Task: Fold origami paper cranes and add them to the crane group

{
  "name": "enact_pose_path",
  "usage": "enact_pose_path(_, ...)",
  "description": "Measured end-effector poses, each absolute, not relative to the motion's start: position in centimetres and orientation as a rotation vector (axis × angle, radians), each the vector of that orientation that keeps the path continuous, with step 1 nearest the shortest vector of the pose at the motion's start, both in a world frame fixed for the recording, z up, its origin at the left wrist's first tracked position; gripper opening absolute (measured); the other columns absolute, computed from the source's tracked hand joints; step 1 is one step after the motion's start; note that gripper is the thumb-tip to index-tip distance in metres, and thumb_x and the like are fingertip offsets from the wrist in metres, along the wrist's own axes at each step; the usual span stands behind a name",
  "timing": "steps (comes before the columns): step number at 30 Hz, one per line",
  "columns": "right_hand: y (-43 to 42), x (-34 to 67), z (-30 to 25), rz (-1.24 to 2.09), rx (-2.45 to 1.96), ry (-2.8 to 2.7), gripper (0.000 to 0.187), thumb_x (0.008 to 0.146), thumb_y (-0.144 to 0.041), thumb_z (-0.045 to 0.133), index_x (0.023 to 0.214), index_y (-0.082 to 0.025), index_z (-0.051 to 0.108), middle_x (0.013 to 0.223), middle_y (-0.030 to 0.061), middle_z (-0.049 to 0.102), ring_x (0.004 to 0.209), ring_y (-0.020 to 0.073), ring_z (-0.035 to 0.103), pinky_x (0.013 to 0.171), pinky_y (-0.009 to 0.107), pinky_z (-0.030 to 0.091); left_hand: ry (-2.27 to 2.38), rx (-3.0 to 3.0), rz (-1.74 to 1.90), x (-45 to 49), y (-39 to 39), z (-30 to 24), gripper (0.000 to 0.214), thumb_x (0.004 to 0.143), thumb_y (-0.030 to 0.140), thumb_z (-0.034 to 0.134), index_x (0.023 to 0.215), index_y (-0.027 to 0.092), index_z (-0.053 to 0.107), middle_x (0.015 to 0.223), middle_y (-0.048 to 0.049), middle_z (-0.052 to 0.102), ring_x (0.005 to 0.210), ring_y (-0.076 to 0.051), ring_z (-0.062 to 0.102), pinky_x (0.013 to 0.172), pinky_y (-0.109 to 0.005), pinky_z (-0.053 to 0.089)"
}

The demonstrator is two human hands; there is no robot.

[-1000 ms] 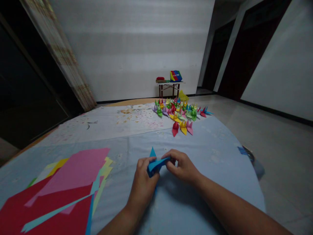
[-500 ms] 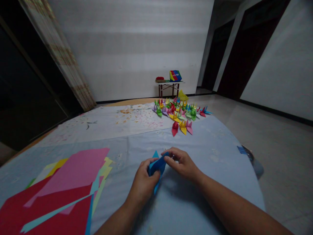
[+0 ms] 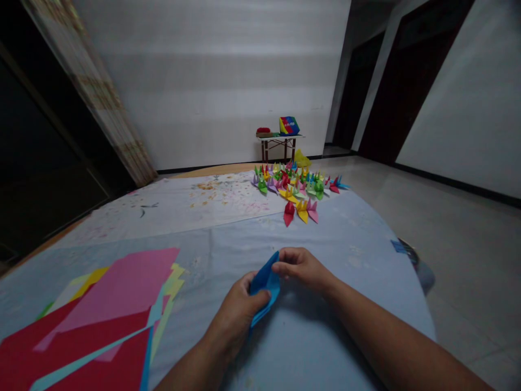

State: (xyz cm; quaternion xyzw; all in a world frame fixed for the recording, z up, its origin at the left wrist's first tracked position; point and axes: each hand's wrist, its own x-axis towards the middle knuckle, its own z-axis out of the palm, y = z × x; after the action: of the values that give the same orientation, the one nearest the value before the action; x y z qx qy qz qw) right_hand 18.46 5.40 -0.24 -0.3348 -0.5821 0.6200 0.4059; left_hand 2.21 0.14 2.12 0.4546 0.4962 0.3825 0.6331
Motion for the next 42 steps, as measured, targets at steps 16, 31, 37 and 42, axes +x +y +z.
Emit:
enact_pose_path(16,5.3,18.4,0.2,1.533,-0.913,-1.477,0.035,0.065,-0.048,0.066,0.068,-0.013,0.061,0.054,-0.0029,0.055,0.048,0.0066,0.047,0.048,0.019,0.038,1.107,1.084,0.886,2.3,0.3,1.5,0.036,0.061,0.018,0.061,0.098,0.015,0.060,0.076,-0.0012,0.064,0.065,-0.014,0.055,0.061,-0.022,0.039)
enact_pose_path(31,4.9,17.5,-0.7,1.242,-1.051,-1.684,0.025,0.068,-0.037,0.066,0.076,-0.013,0.065,0.062,-0.0008,0.057,0.055,0.0082,0.045,0.051,0.020,0.035,1.245,1.130,1.031,1.9,0.7,0.5,0.040,0.065,0.023,0.064,0.103,0.014,0.057,0.086,-0.0051,0.066,0.076,-0.019,0.060,0.072,-0.029,0.044)
enact_pose_path(37,4.6,17.1,-1.0,1.381,-1.058,-1.680,0.020,0.071,-0.032,0.062,0.070,-0.012,0.061,0.054,-0.0036,0.050,0.048,0.0061,0.041,0.045,0.018,0.031,1.307,1.180,1.081,1.9,0.7,0.9,0.037,0.063,0.022,0.066,0.099,0.015,0.059,0.082,-0.0027,0.067,0.077,-0.019,0.061,0.074,-0.028,0.044)
enact_pose_path(42,4.6,16.9,-0.9,1.366,-1.057,-1.619,0.014,0.070,-0.026,0.061,0.067,-0.013,0.060,0.054,-0.0042,0.050,0.048,0.0056,0.040,0.047,0.018,0.031,1.312,1.191,1.090,1.9,0.8,0.8,0.038,0.063,0.024,0.068,0.099,0.016,0.059,0.084,-0.0029,0.067,0.078,-0.019,0.061,0.072,-0.026,0.043)
